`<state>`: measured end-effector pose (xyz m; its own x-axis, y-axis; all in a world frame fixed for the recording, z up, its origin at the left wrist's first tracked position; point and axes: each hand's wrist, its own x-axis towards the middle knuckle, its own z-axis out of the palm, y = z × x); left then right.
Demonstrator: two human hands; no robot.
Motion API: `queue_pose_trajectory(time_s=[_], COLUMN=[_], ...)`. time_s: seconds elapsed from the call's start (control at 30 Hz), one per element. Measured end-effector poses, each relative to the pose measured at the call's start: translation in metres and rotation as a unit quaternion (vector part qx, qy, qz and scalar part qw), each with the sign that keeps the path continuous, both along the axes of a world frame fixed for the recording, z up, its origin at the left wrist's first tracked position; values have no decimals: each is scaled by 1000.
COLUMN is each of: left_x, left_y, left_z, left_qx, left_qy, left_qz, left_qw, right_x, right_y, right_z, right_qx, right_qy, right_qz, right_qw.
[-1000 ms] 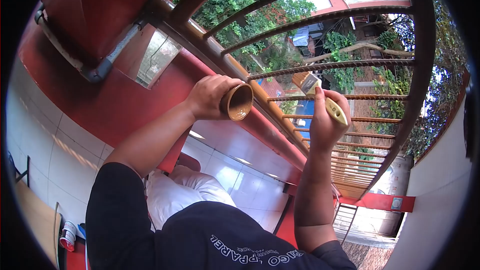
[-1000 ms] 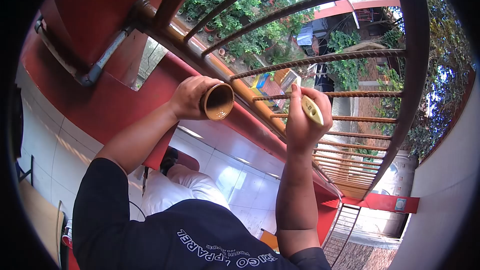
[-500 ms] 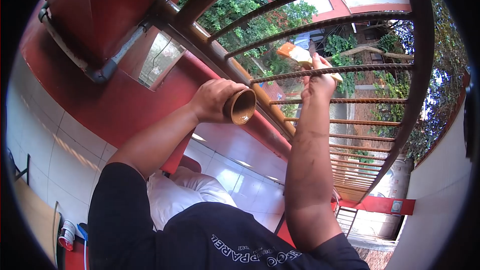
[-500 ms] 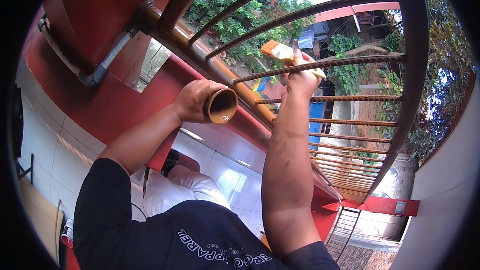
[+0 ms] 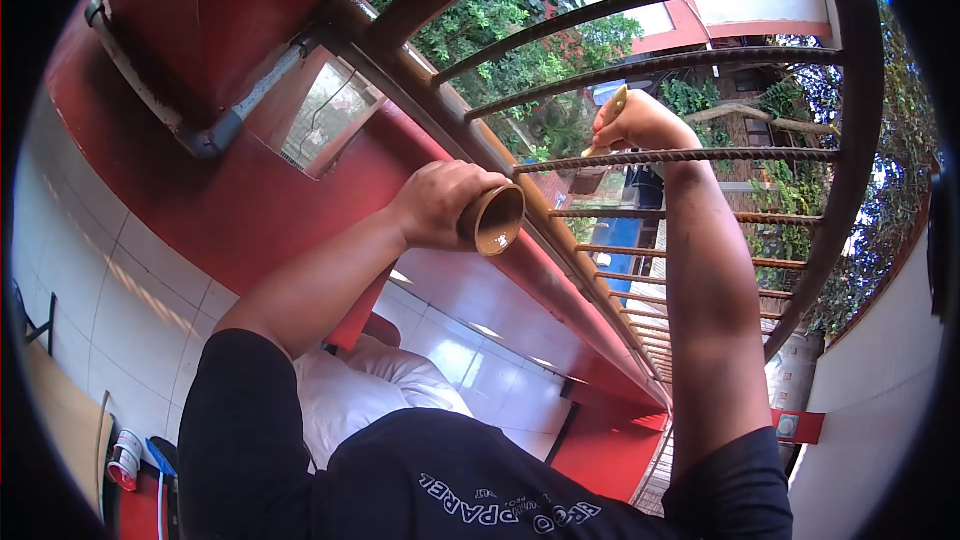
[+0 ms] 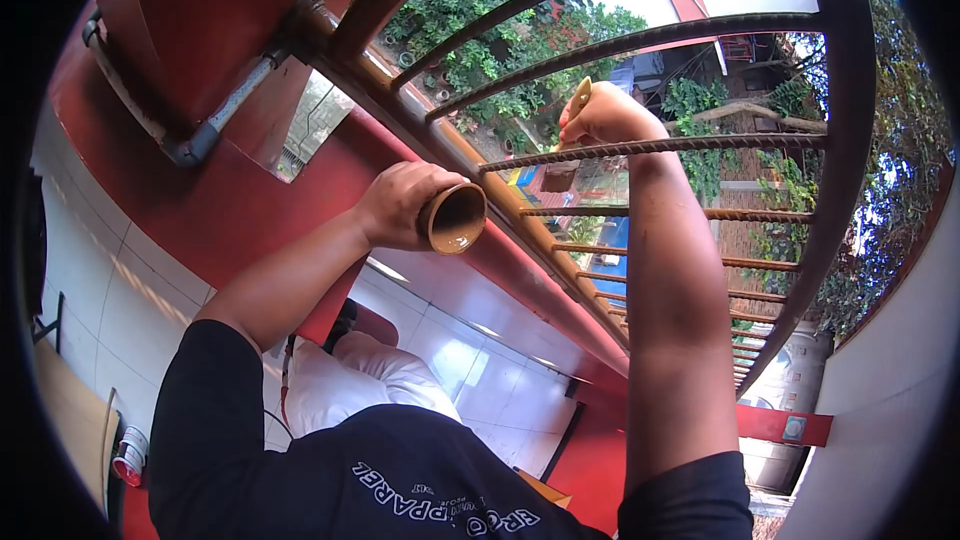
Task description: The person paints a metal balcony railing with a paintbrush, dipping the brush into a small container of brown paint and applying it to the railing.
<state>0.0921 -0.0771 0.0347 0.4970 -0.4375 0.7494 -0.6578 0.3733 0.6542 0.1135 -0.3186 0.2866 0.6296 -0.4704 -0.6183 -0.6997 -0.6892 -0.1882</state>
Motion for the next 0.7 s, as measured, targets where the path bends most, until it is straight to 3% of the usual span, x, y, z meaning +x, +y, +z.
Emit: queue_pose_trajectory(time_s=[0.17, 0.2, 0.23, 0.3, 0.37, 0.43, 0.47, 0.5, 0.57, 0.63, 0.7], left_x=[1, 1, 0, -1, -1, 0, 1, 1, 0, 0, 0], left_y=[-3, -3, -3, -3, -3, -1, -1, -2, -1, -2, -2], left_z=[-2, -2, -3, -4, -3, -2, -2, -2, -4, -4, -3], left_qx=[9, 5, 2, 5, 9, 18, 14, 11, 11, 12, 8], left_qy=[-1, 1, 5, -5, -7, 1, 2, 4, 1, -12, -6], left_qz=[-5, -6, -8, 3, 1, -12, -9, -7, 0, 11, 5], left_qw=[1000, 1000, 1000, 1000, 1000, 1000, 1000, 1000, 1000, 1000, 1000], right_x=[15, 18, 18, 18, 14, 14, 15, 19, 26, 28, 23], right_y=[0, 8, 2, 1, 10, 10, 9, -3, 1, 6, 1], right_z=[8, 22, 32, 35, 17, -2, 1, 4, 32, 49, 29], right_qx=[-68, -92, -53, 1, 18, 62, -17, 32, 16, 59, 55], right_qy=[163, 163, 127, 35, 18, 103, 153, 172, 177, 102, 29], right_qz=[121, 109, 31, -9, -23, 42, 135, 60, 11, -12, -20], right_qw=[977, 976, 990, 999, 999, 992, 979, 983, 984, 993, 998])
